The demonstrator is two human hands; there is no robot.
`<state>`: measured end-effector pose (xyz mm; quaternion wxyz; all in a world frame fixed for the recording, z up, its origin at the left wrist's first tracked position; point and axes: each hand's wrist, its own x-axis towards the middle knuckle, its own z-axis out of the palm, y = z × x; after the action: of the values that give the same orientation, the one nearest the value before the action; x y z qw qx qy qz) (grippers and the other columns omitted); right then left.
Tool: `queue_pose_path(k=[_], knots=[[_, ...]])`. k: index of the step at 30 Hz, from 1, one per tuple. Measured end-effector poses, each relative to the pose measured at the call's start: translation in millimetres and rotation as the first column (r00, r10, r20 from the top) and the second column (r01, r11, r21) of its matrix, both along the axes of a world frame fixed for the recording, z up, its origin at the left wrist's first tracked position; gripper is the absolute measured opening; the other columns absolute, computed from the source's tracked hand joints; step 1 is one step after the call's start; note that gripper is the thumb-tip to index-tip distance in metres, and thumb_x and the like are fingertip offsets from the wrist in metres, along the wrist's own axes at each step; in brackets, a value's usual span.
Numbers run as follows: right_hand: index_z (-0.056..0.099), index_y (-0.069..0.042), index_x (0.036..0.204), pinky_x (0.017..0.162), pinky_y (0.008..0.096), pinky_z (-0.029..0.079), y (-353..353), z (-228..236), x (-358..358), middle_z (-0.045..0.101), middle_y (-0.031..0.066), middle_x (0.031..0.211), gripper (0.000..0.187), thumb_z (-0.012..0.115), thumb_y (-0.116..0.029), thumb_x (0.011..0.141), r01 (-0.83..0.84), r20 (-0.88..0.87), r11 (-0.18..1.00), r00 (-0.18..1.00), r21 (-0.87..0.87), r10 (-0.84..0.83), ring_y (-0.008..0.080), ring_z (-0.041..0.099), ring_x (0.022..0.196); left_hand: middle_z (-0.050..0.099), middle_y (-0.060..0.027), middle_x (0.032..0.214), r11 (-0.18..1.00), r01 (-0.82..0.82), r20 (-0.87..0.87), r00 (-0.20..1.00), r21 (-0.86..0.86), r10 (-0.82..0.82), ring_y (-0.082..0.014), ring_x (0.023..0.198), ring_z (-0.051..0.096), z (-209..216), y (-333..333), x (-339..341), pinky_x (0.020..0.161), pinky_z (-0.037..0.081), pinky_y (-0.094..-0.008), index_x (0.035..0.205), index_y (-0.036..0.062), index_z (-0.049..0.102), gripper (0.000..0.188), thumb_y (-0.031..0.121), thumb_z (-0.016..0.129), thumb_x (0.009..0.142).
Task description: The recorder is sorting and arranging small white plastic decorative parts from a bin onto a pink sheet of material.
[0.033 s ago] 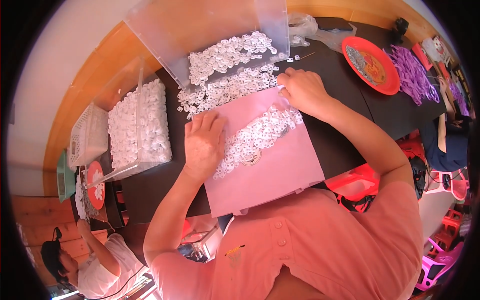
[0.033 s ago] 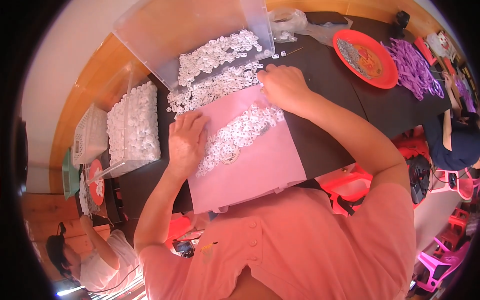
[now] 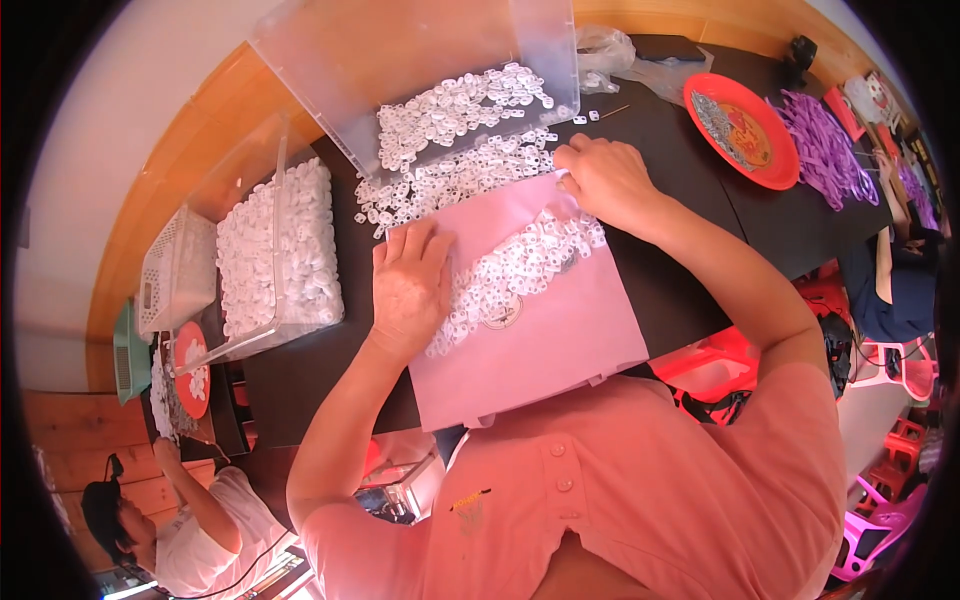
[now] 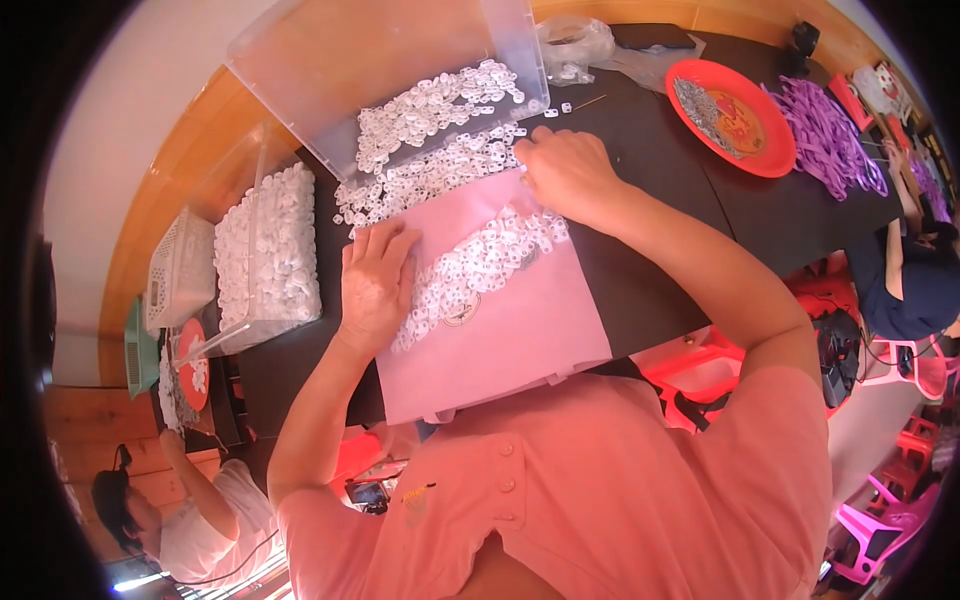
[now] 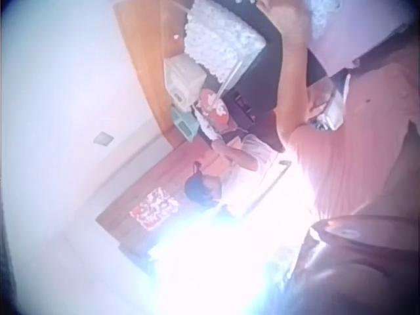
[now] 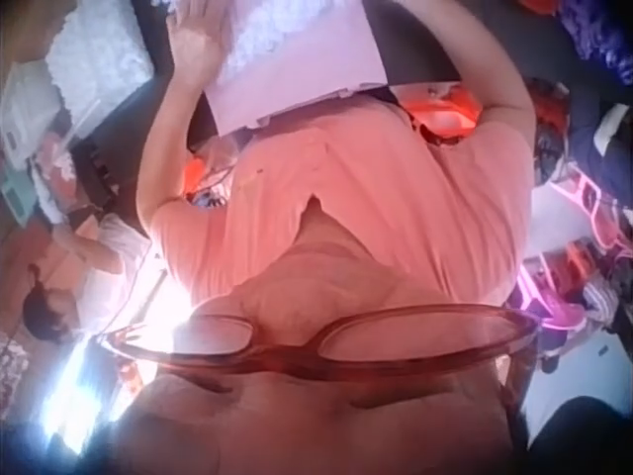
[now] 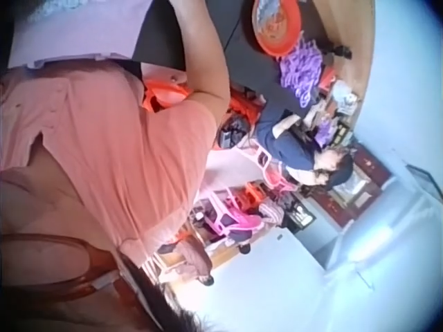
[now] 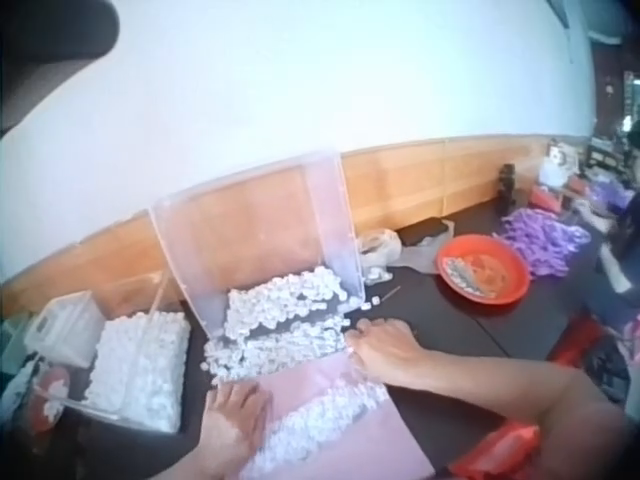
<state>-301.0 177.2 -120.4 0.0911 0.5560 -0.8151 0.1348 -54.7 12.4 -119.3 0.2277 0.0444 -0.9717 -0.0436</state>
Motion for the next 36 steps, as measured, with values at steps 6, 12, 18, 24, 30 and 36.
queue_pose_path(k=[6,12,18,24,30,36], knots=[[0.064,-0.008,0.083,0.069,0.0465,0.049,-2.3,7.8,-21.3,0.066,0.0091,0.087,0.012,0.066,-0.02,0.081,0.124,0.167,0.979,0.981,-0.162,-0.097,0.0331,0.064,0.082,0.059,-0.0083,0.112,0.998,-0.031,-0.025,0.999,-0.055,0.03,-0.0274,0.107,0.054,2.7,2.6,-5.6,0.092,0.036,-0.0476,0.104,0.0081,0.064,0.027,0.007,0.064,0.077],[0.069,-0.008,0.087,0.071,0.0483,0.05,-0.8,13.0,-60.2,0.069,0.0136,0.09,0.013,0.06,-0.015,0.081,0.315,0.142,0.942,0.944,-0.112,-0.298,0.036,0.066,0.085,0.06,-0.0083,0.109,1.0,0.007,-0.063,0.998,-0.014,-0.007,-0.027,0.102,0.057,-1.3,-3.1,-2.3,0.095,0.035,-0.047,0.103,0.0078,0.064,0.025,0.007,0.063,0.078],[0.07,-0.002,0.09,0.075,0.0486,0.051,-7.5,0.4,-94.9,0.069,0.0182,0.093,0.02,0.056,-0.009,0.076,0.303,0.004,0.953,0.953,-0.026,-0.303,0.0371,0.066,0.09,0.06,-0.0091,0.108,0.998,0.009,-0.065,0.998,-0.064,-0.014,-0.0268,0.103,0.057,-2.6,-0.7,-3.9,0.097,0.036,-0.0478,0.102,0.0068,0.064,0.026,0.006,0.062,0.076],[0.069,-0.004,0.09,0.076,0.0493,0.051,-14.6,-3.0,-81.2,0.067,0.0169,0.096,0.018,0.058,-0.009,0.077,0.24,-0.041,0.97,0.97,0.039,-0.239,0.0376,0.065,0.09,0.057,-0.0136,0.113,0.997,-0.07,-0.131,0.989,0.011,0.071,-0.0323,0.103,0.055,0.9,1.9,-2.8,0.096,0.036,-0.0484,0.106,0.0046,0.062,0.031,0.005,0.062,0.075],[0.066,-0.005,0.096,0.078,0.05,0.05,-16.7,9.9,-55.0,0.067,0.0163,0.102,0.018,0.06,-0.014,0.082,0.272,0.029,0.957,0.961,0.105,-0.277,0.0381,0.065,0.094,0.053,-0.0223,0.112,0.95,-0.304,-0.158,0.937,0.072,0.312,-0.0416,0.099,0.055,3.5,-22.1,1.2,0.08,0.048,-0.0489,0.12,-0.0007,0.052,0.041,0.004,0.057,0.079],[0.07,0.0,0.084,0.074,0.0478,0.053,-25.5,11.8,-53.6,0.07,0.0203,0.092,0.018,0.055,-0.007,0.077,0.272,0.008,0.951,0.961,0.145,-0.276,0.038,0.068,0.088,0.055,-0.021,0.111,0.761,-0.648,0.153,0.748,-0.043,0.646,-0.0397,0.101,0.058,4.9,-35.0,-24.3,0.081,0.052,-0.0455,0.119,0.0001,0.05,0.038,0.005,0.054,0.082]])
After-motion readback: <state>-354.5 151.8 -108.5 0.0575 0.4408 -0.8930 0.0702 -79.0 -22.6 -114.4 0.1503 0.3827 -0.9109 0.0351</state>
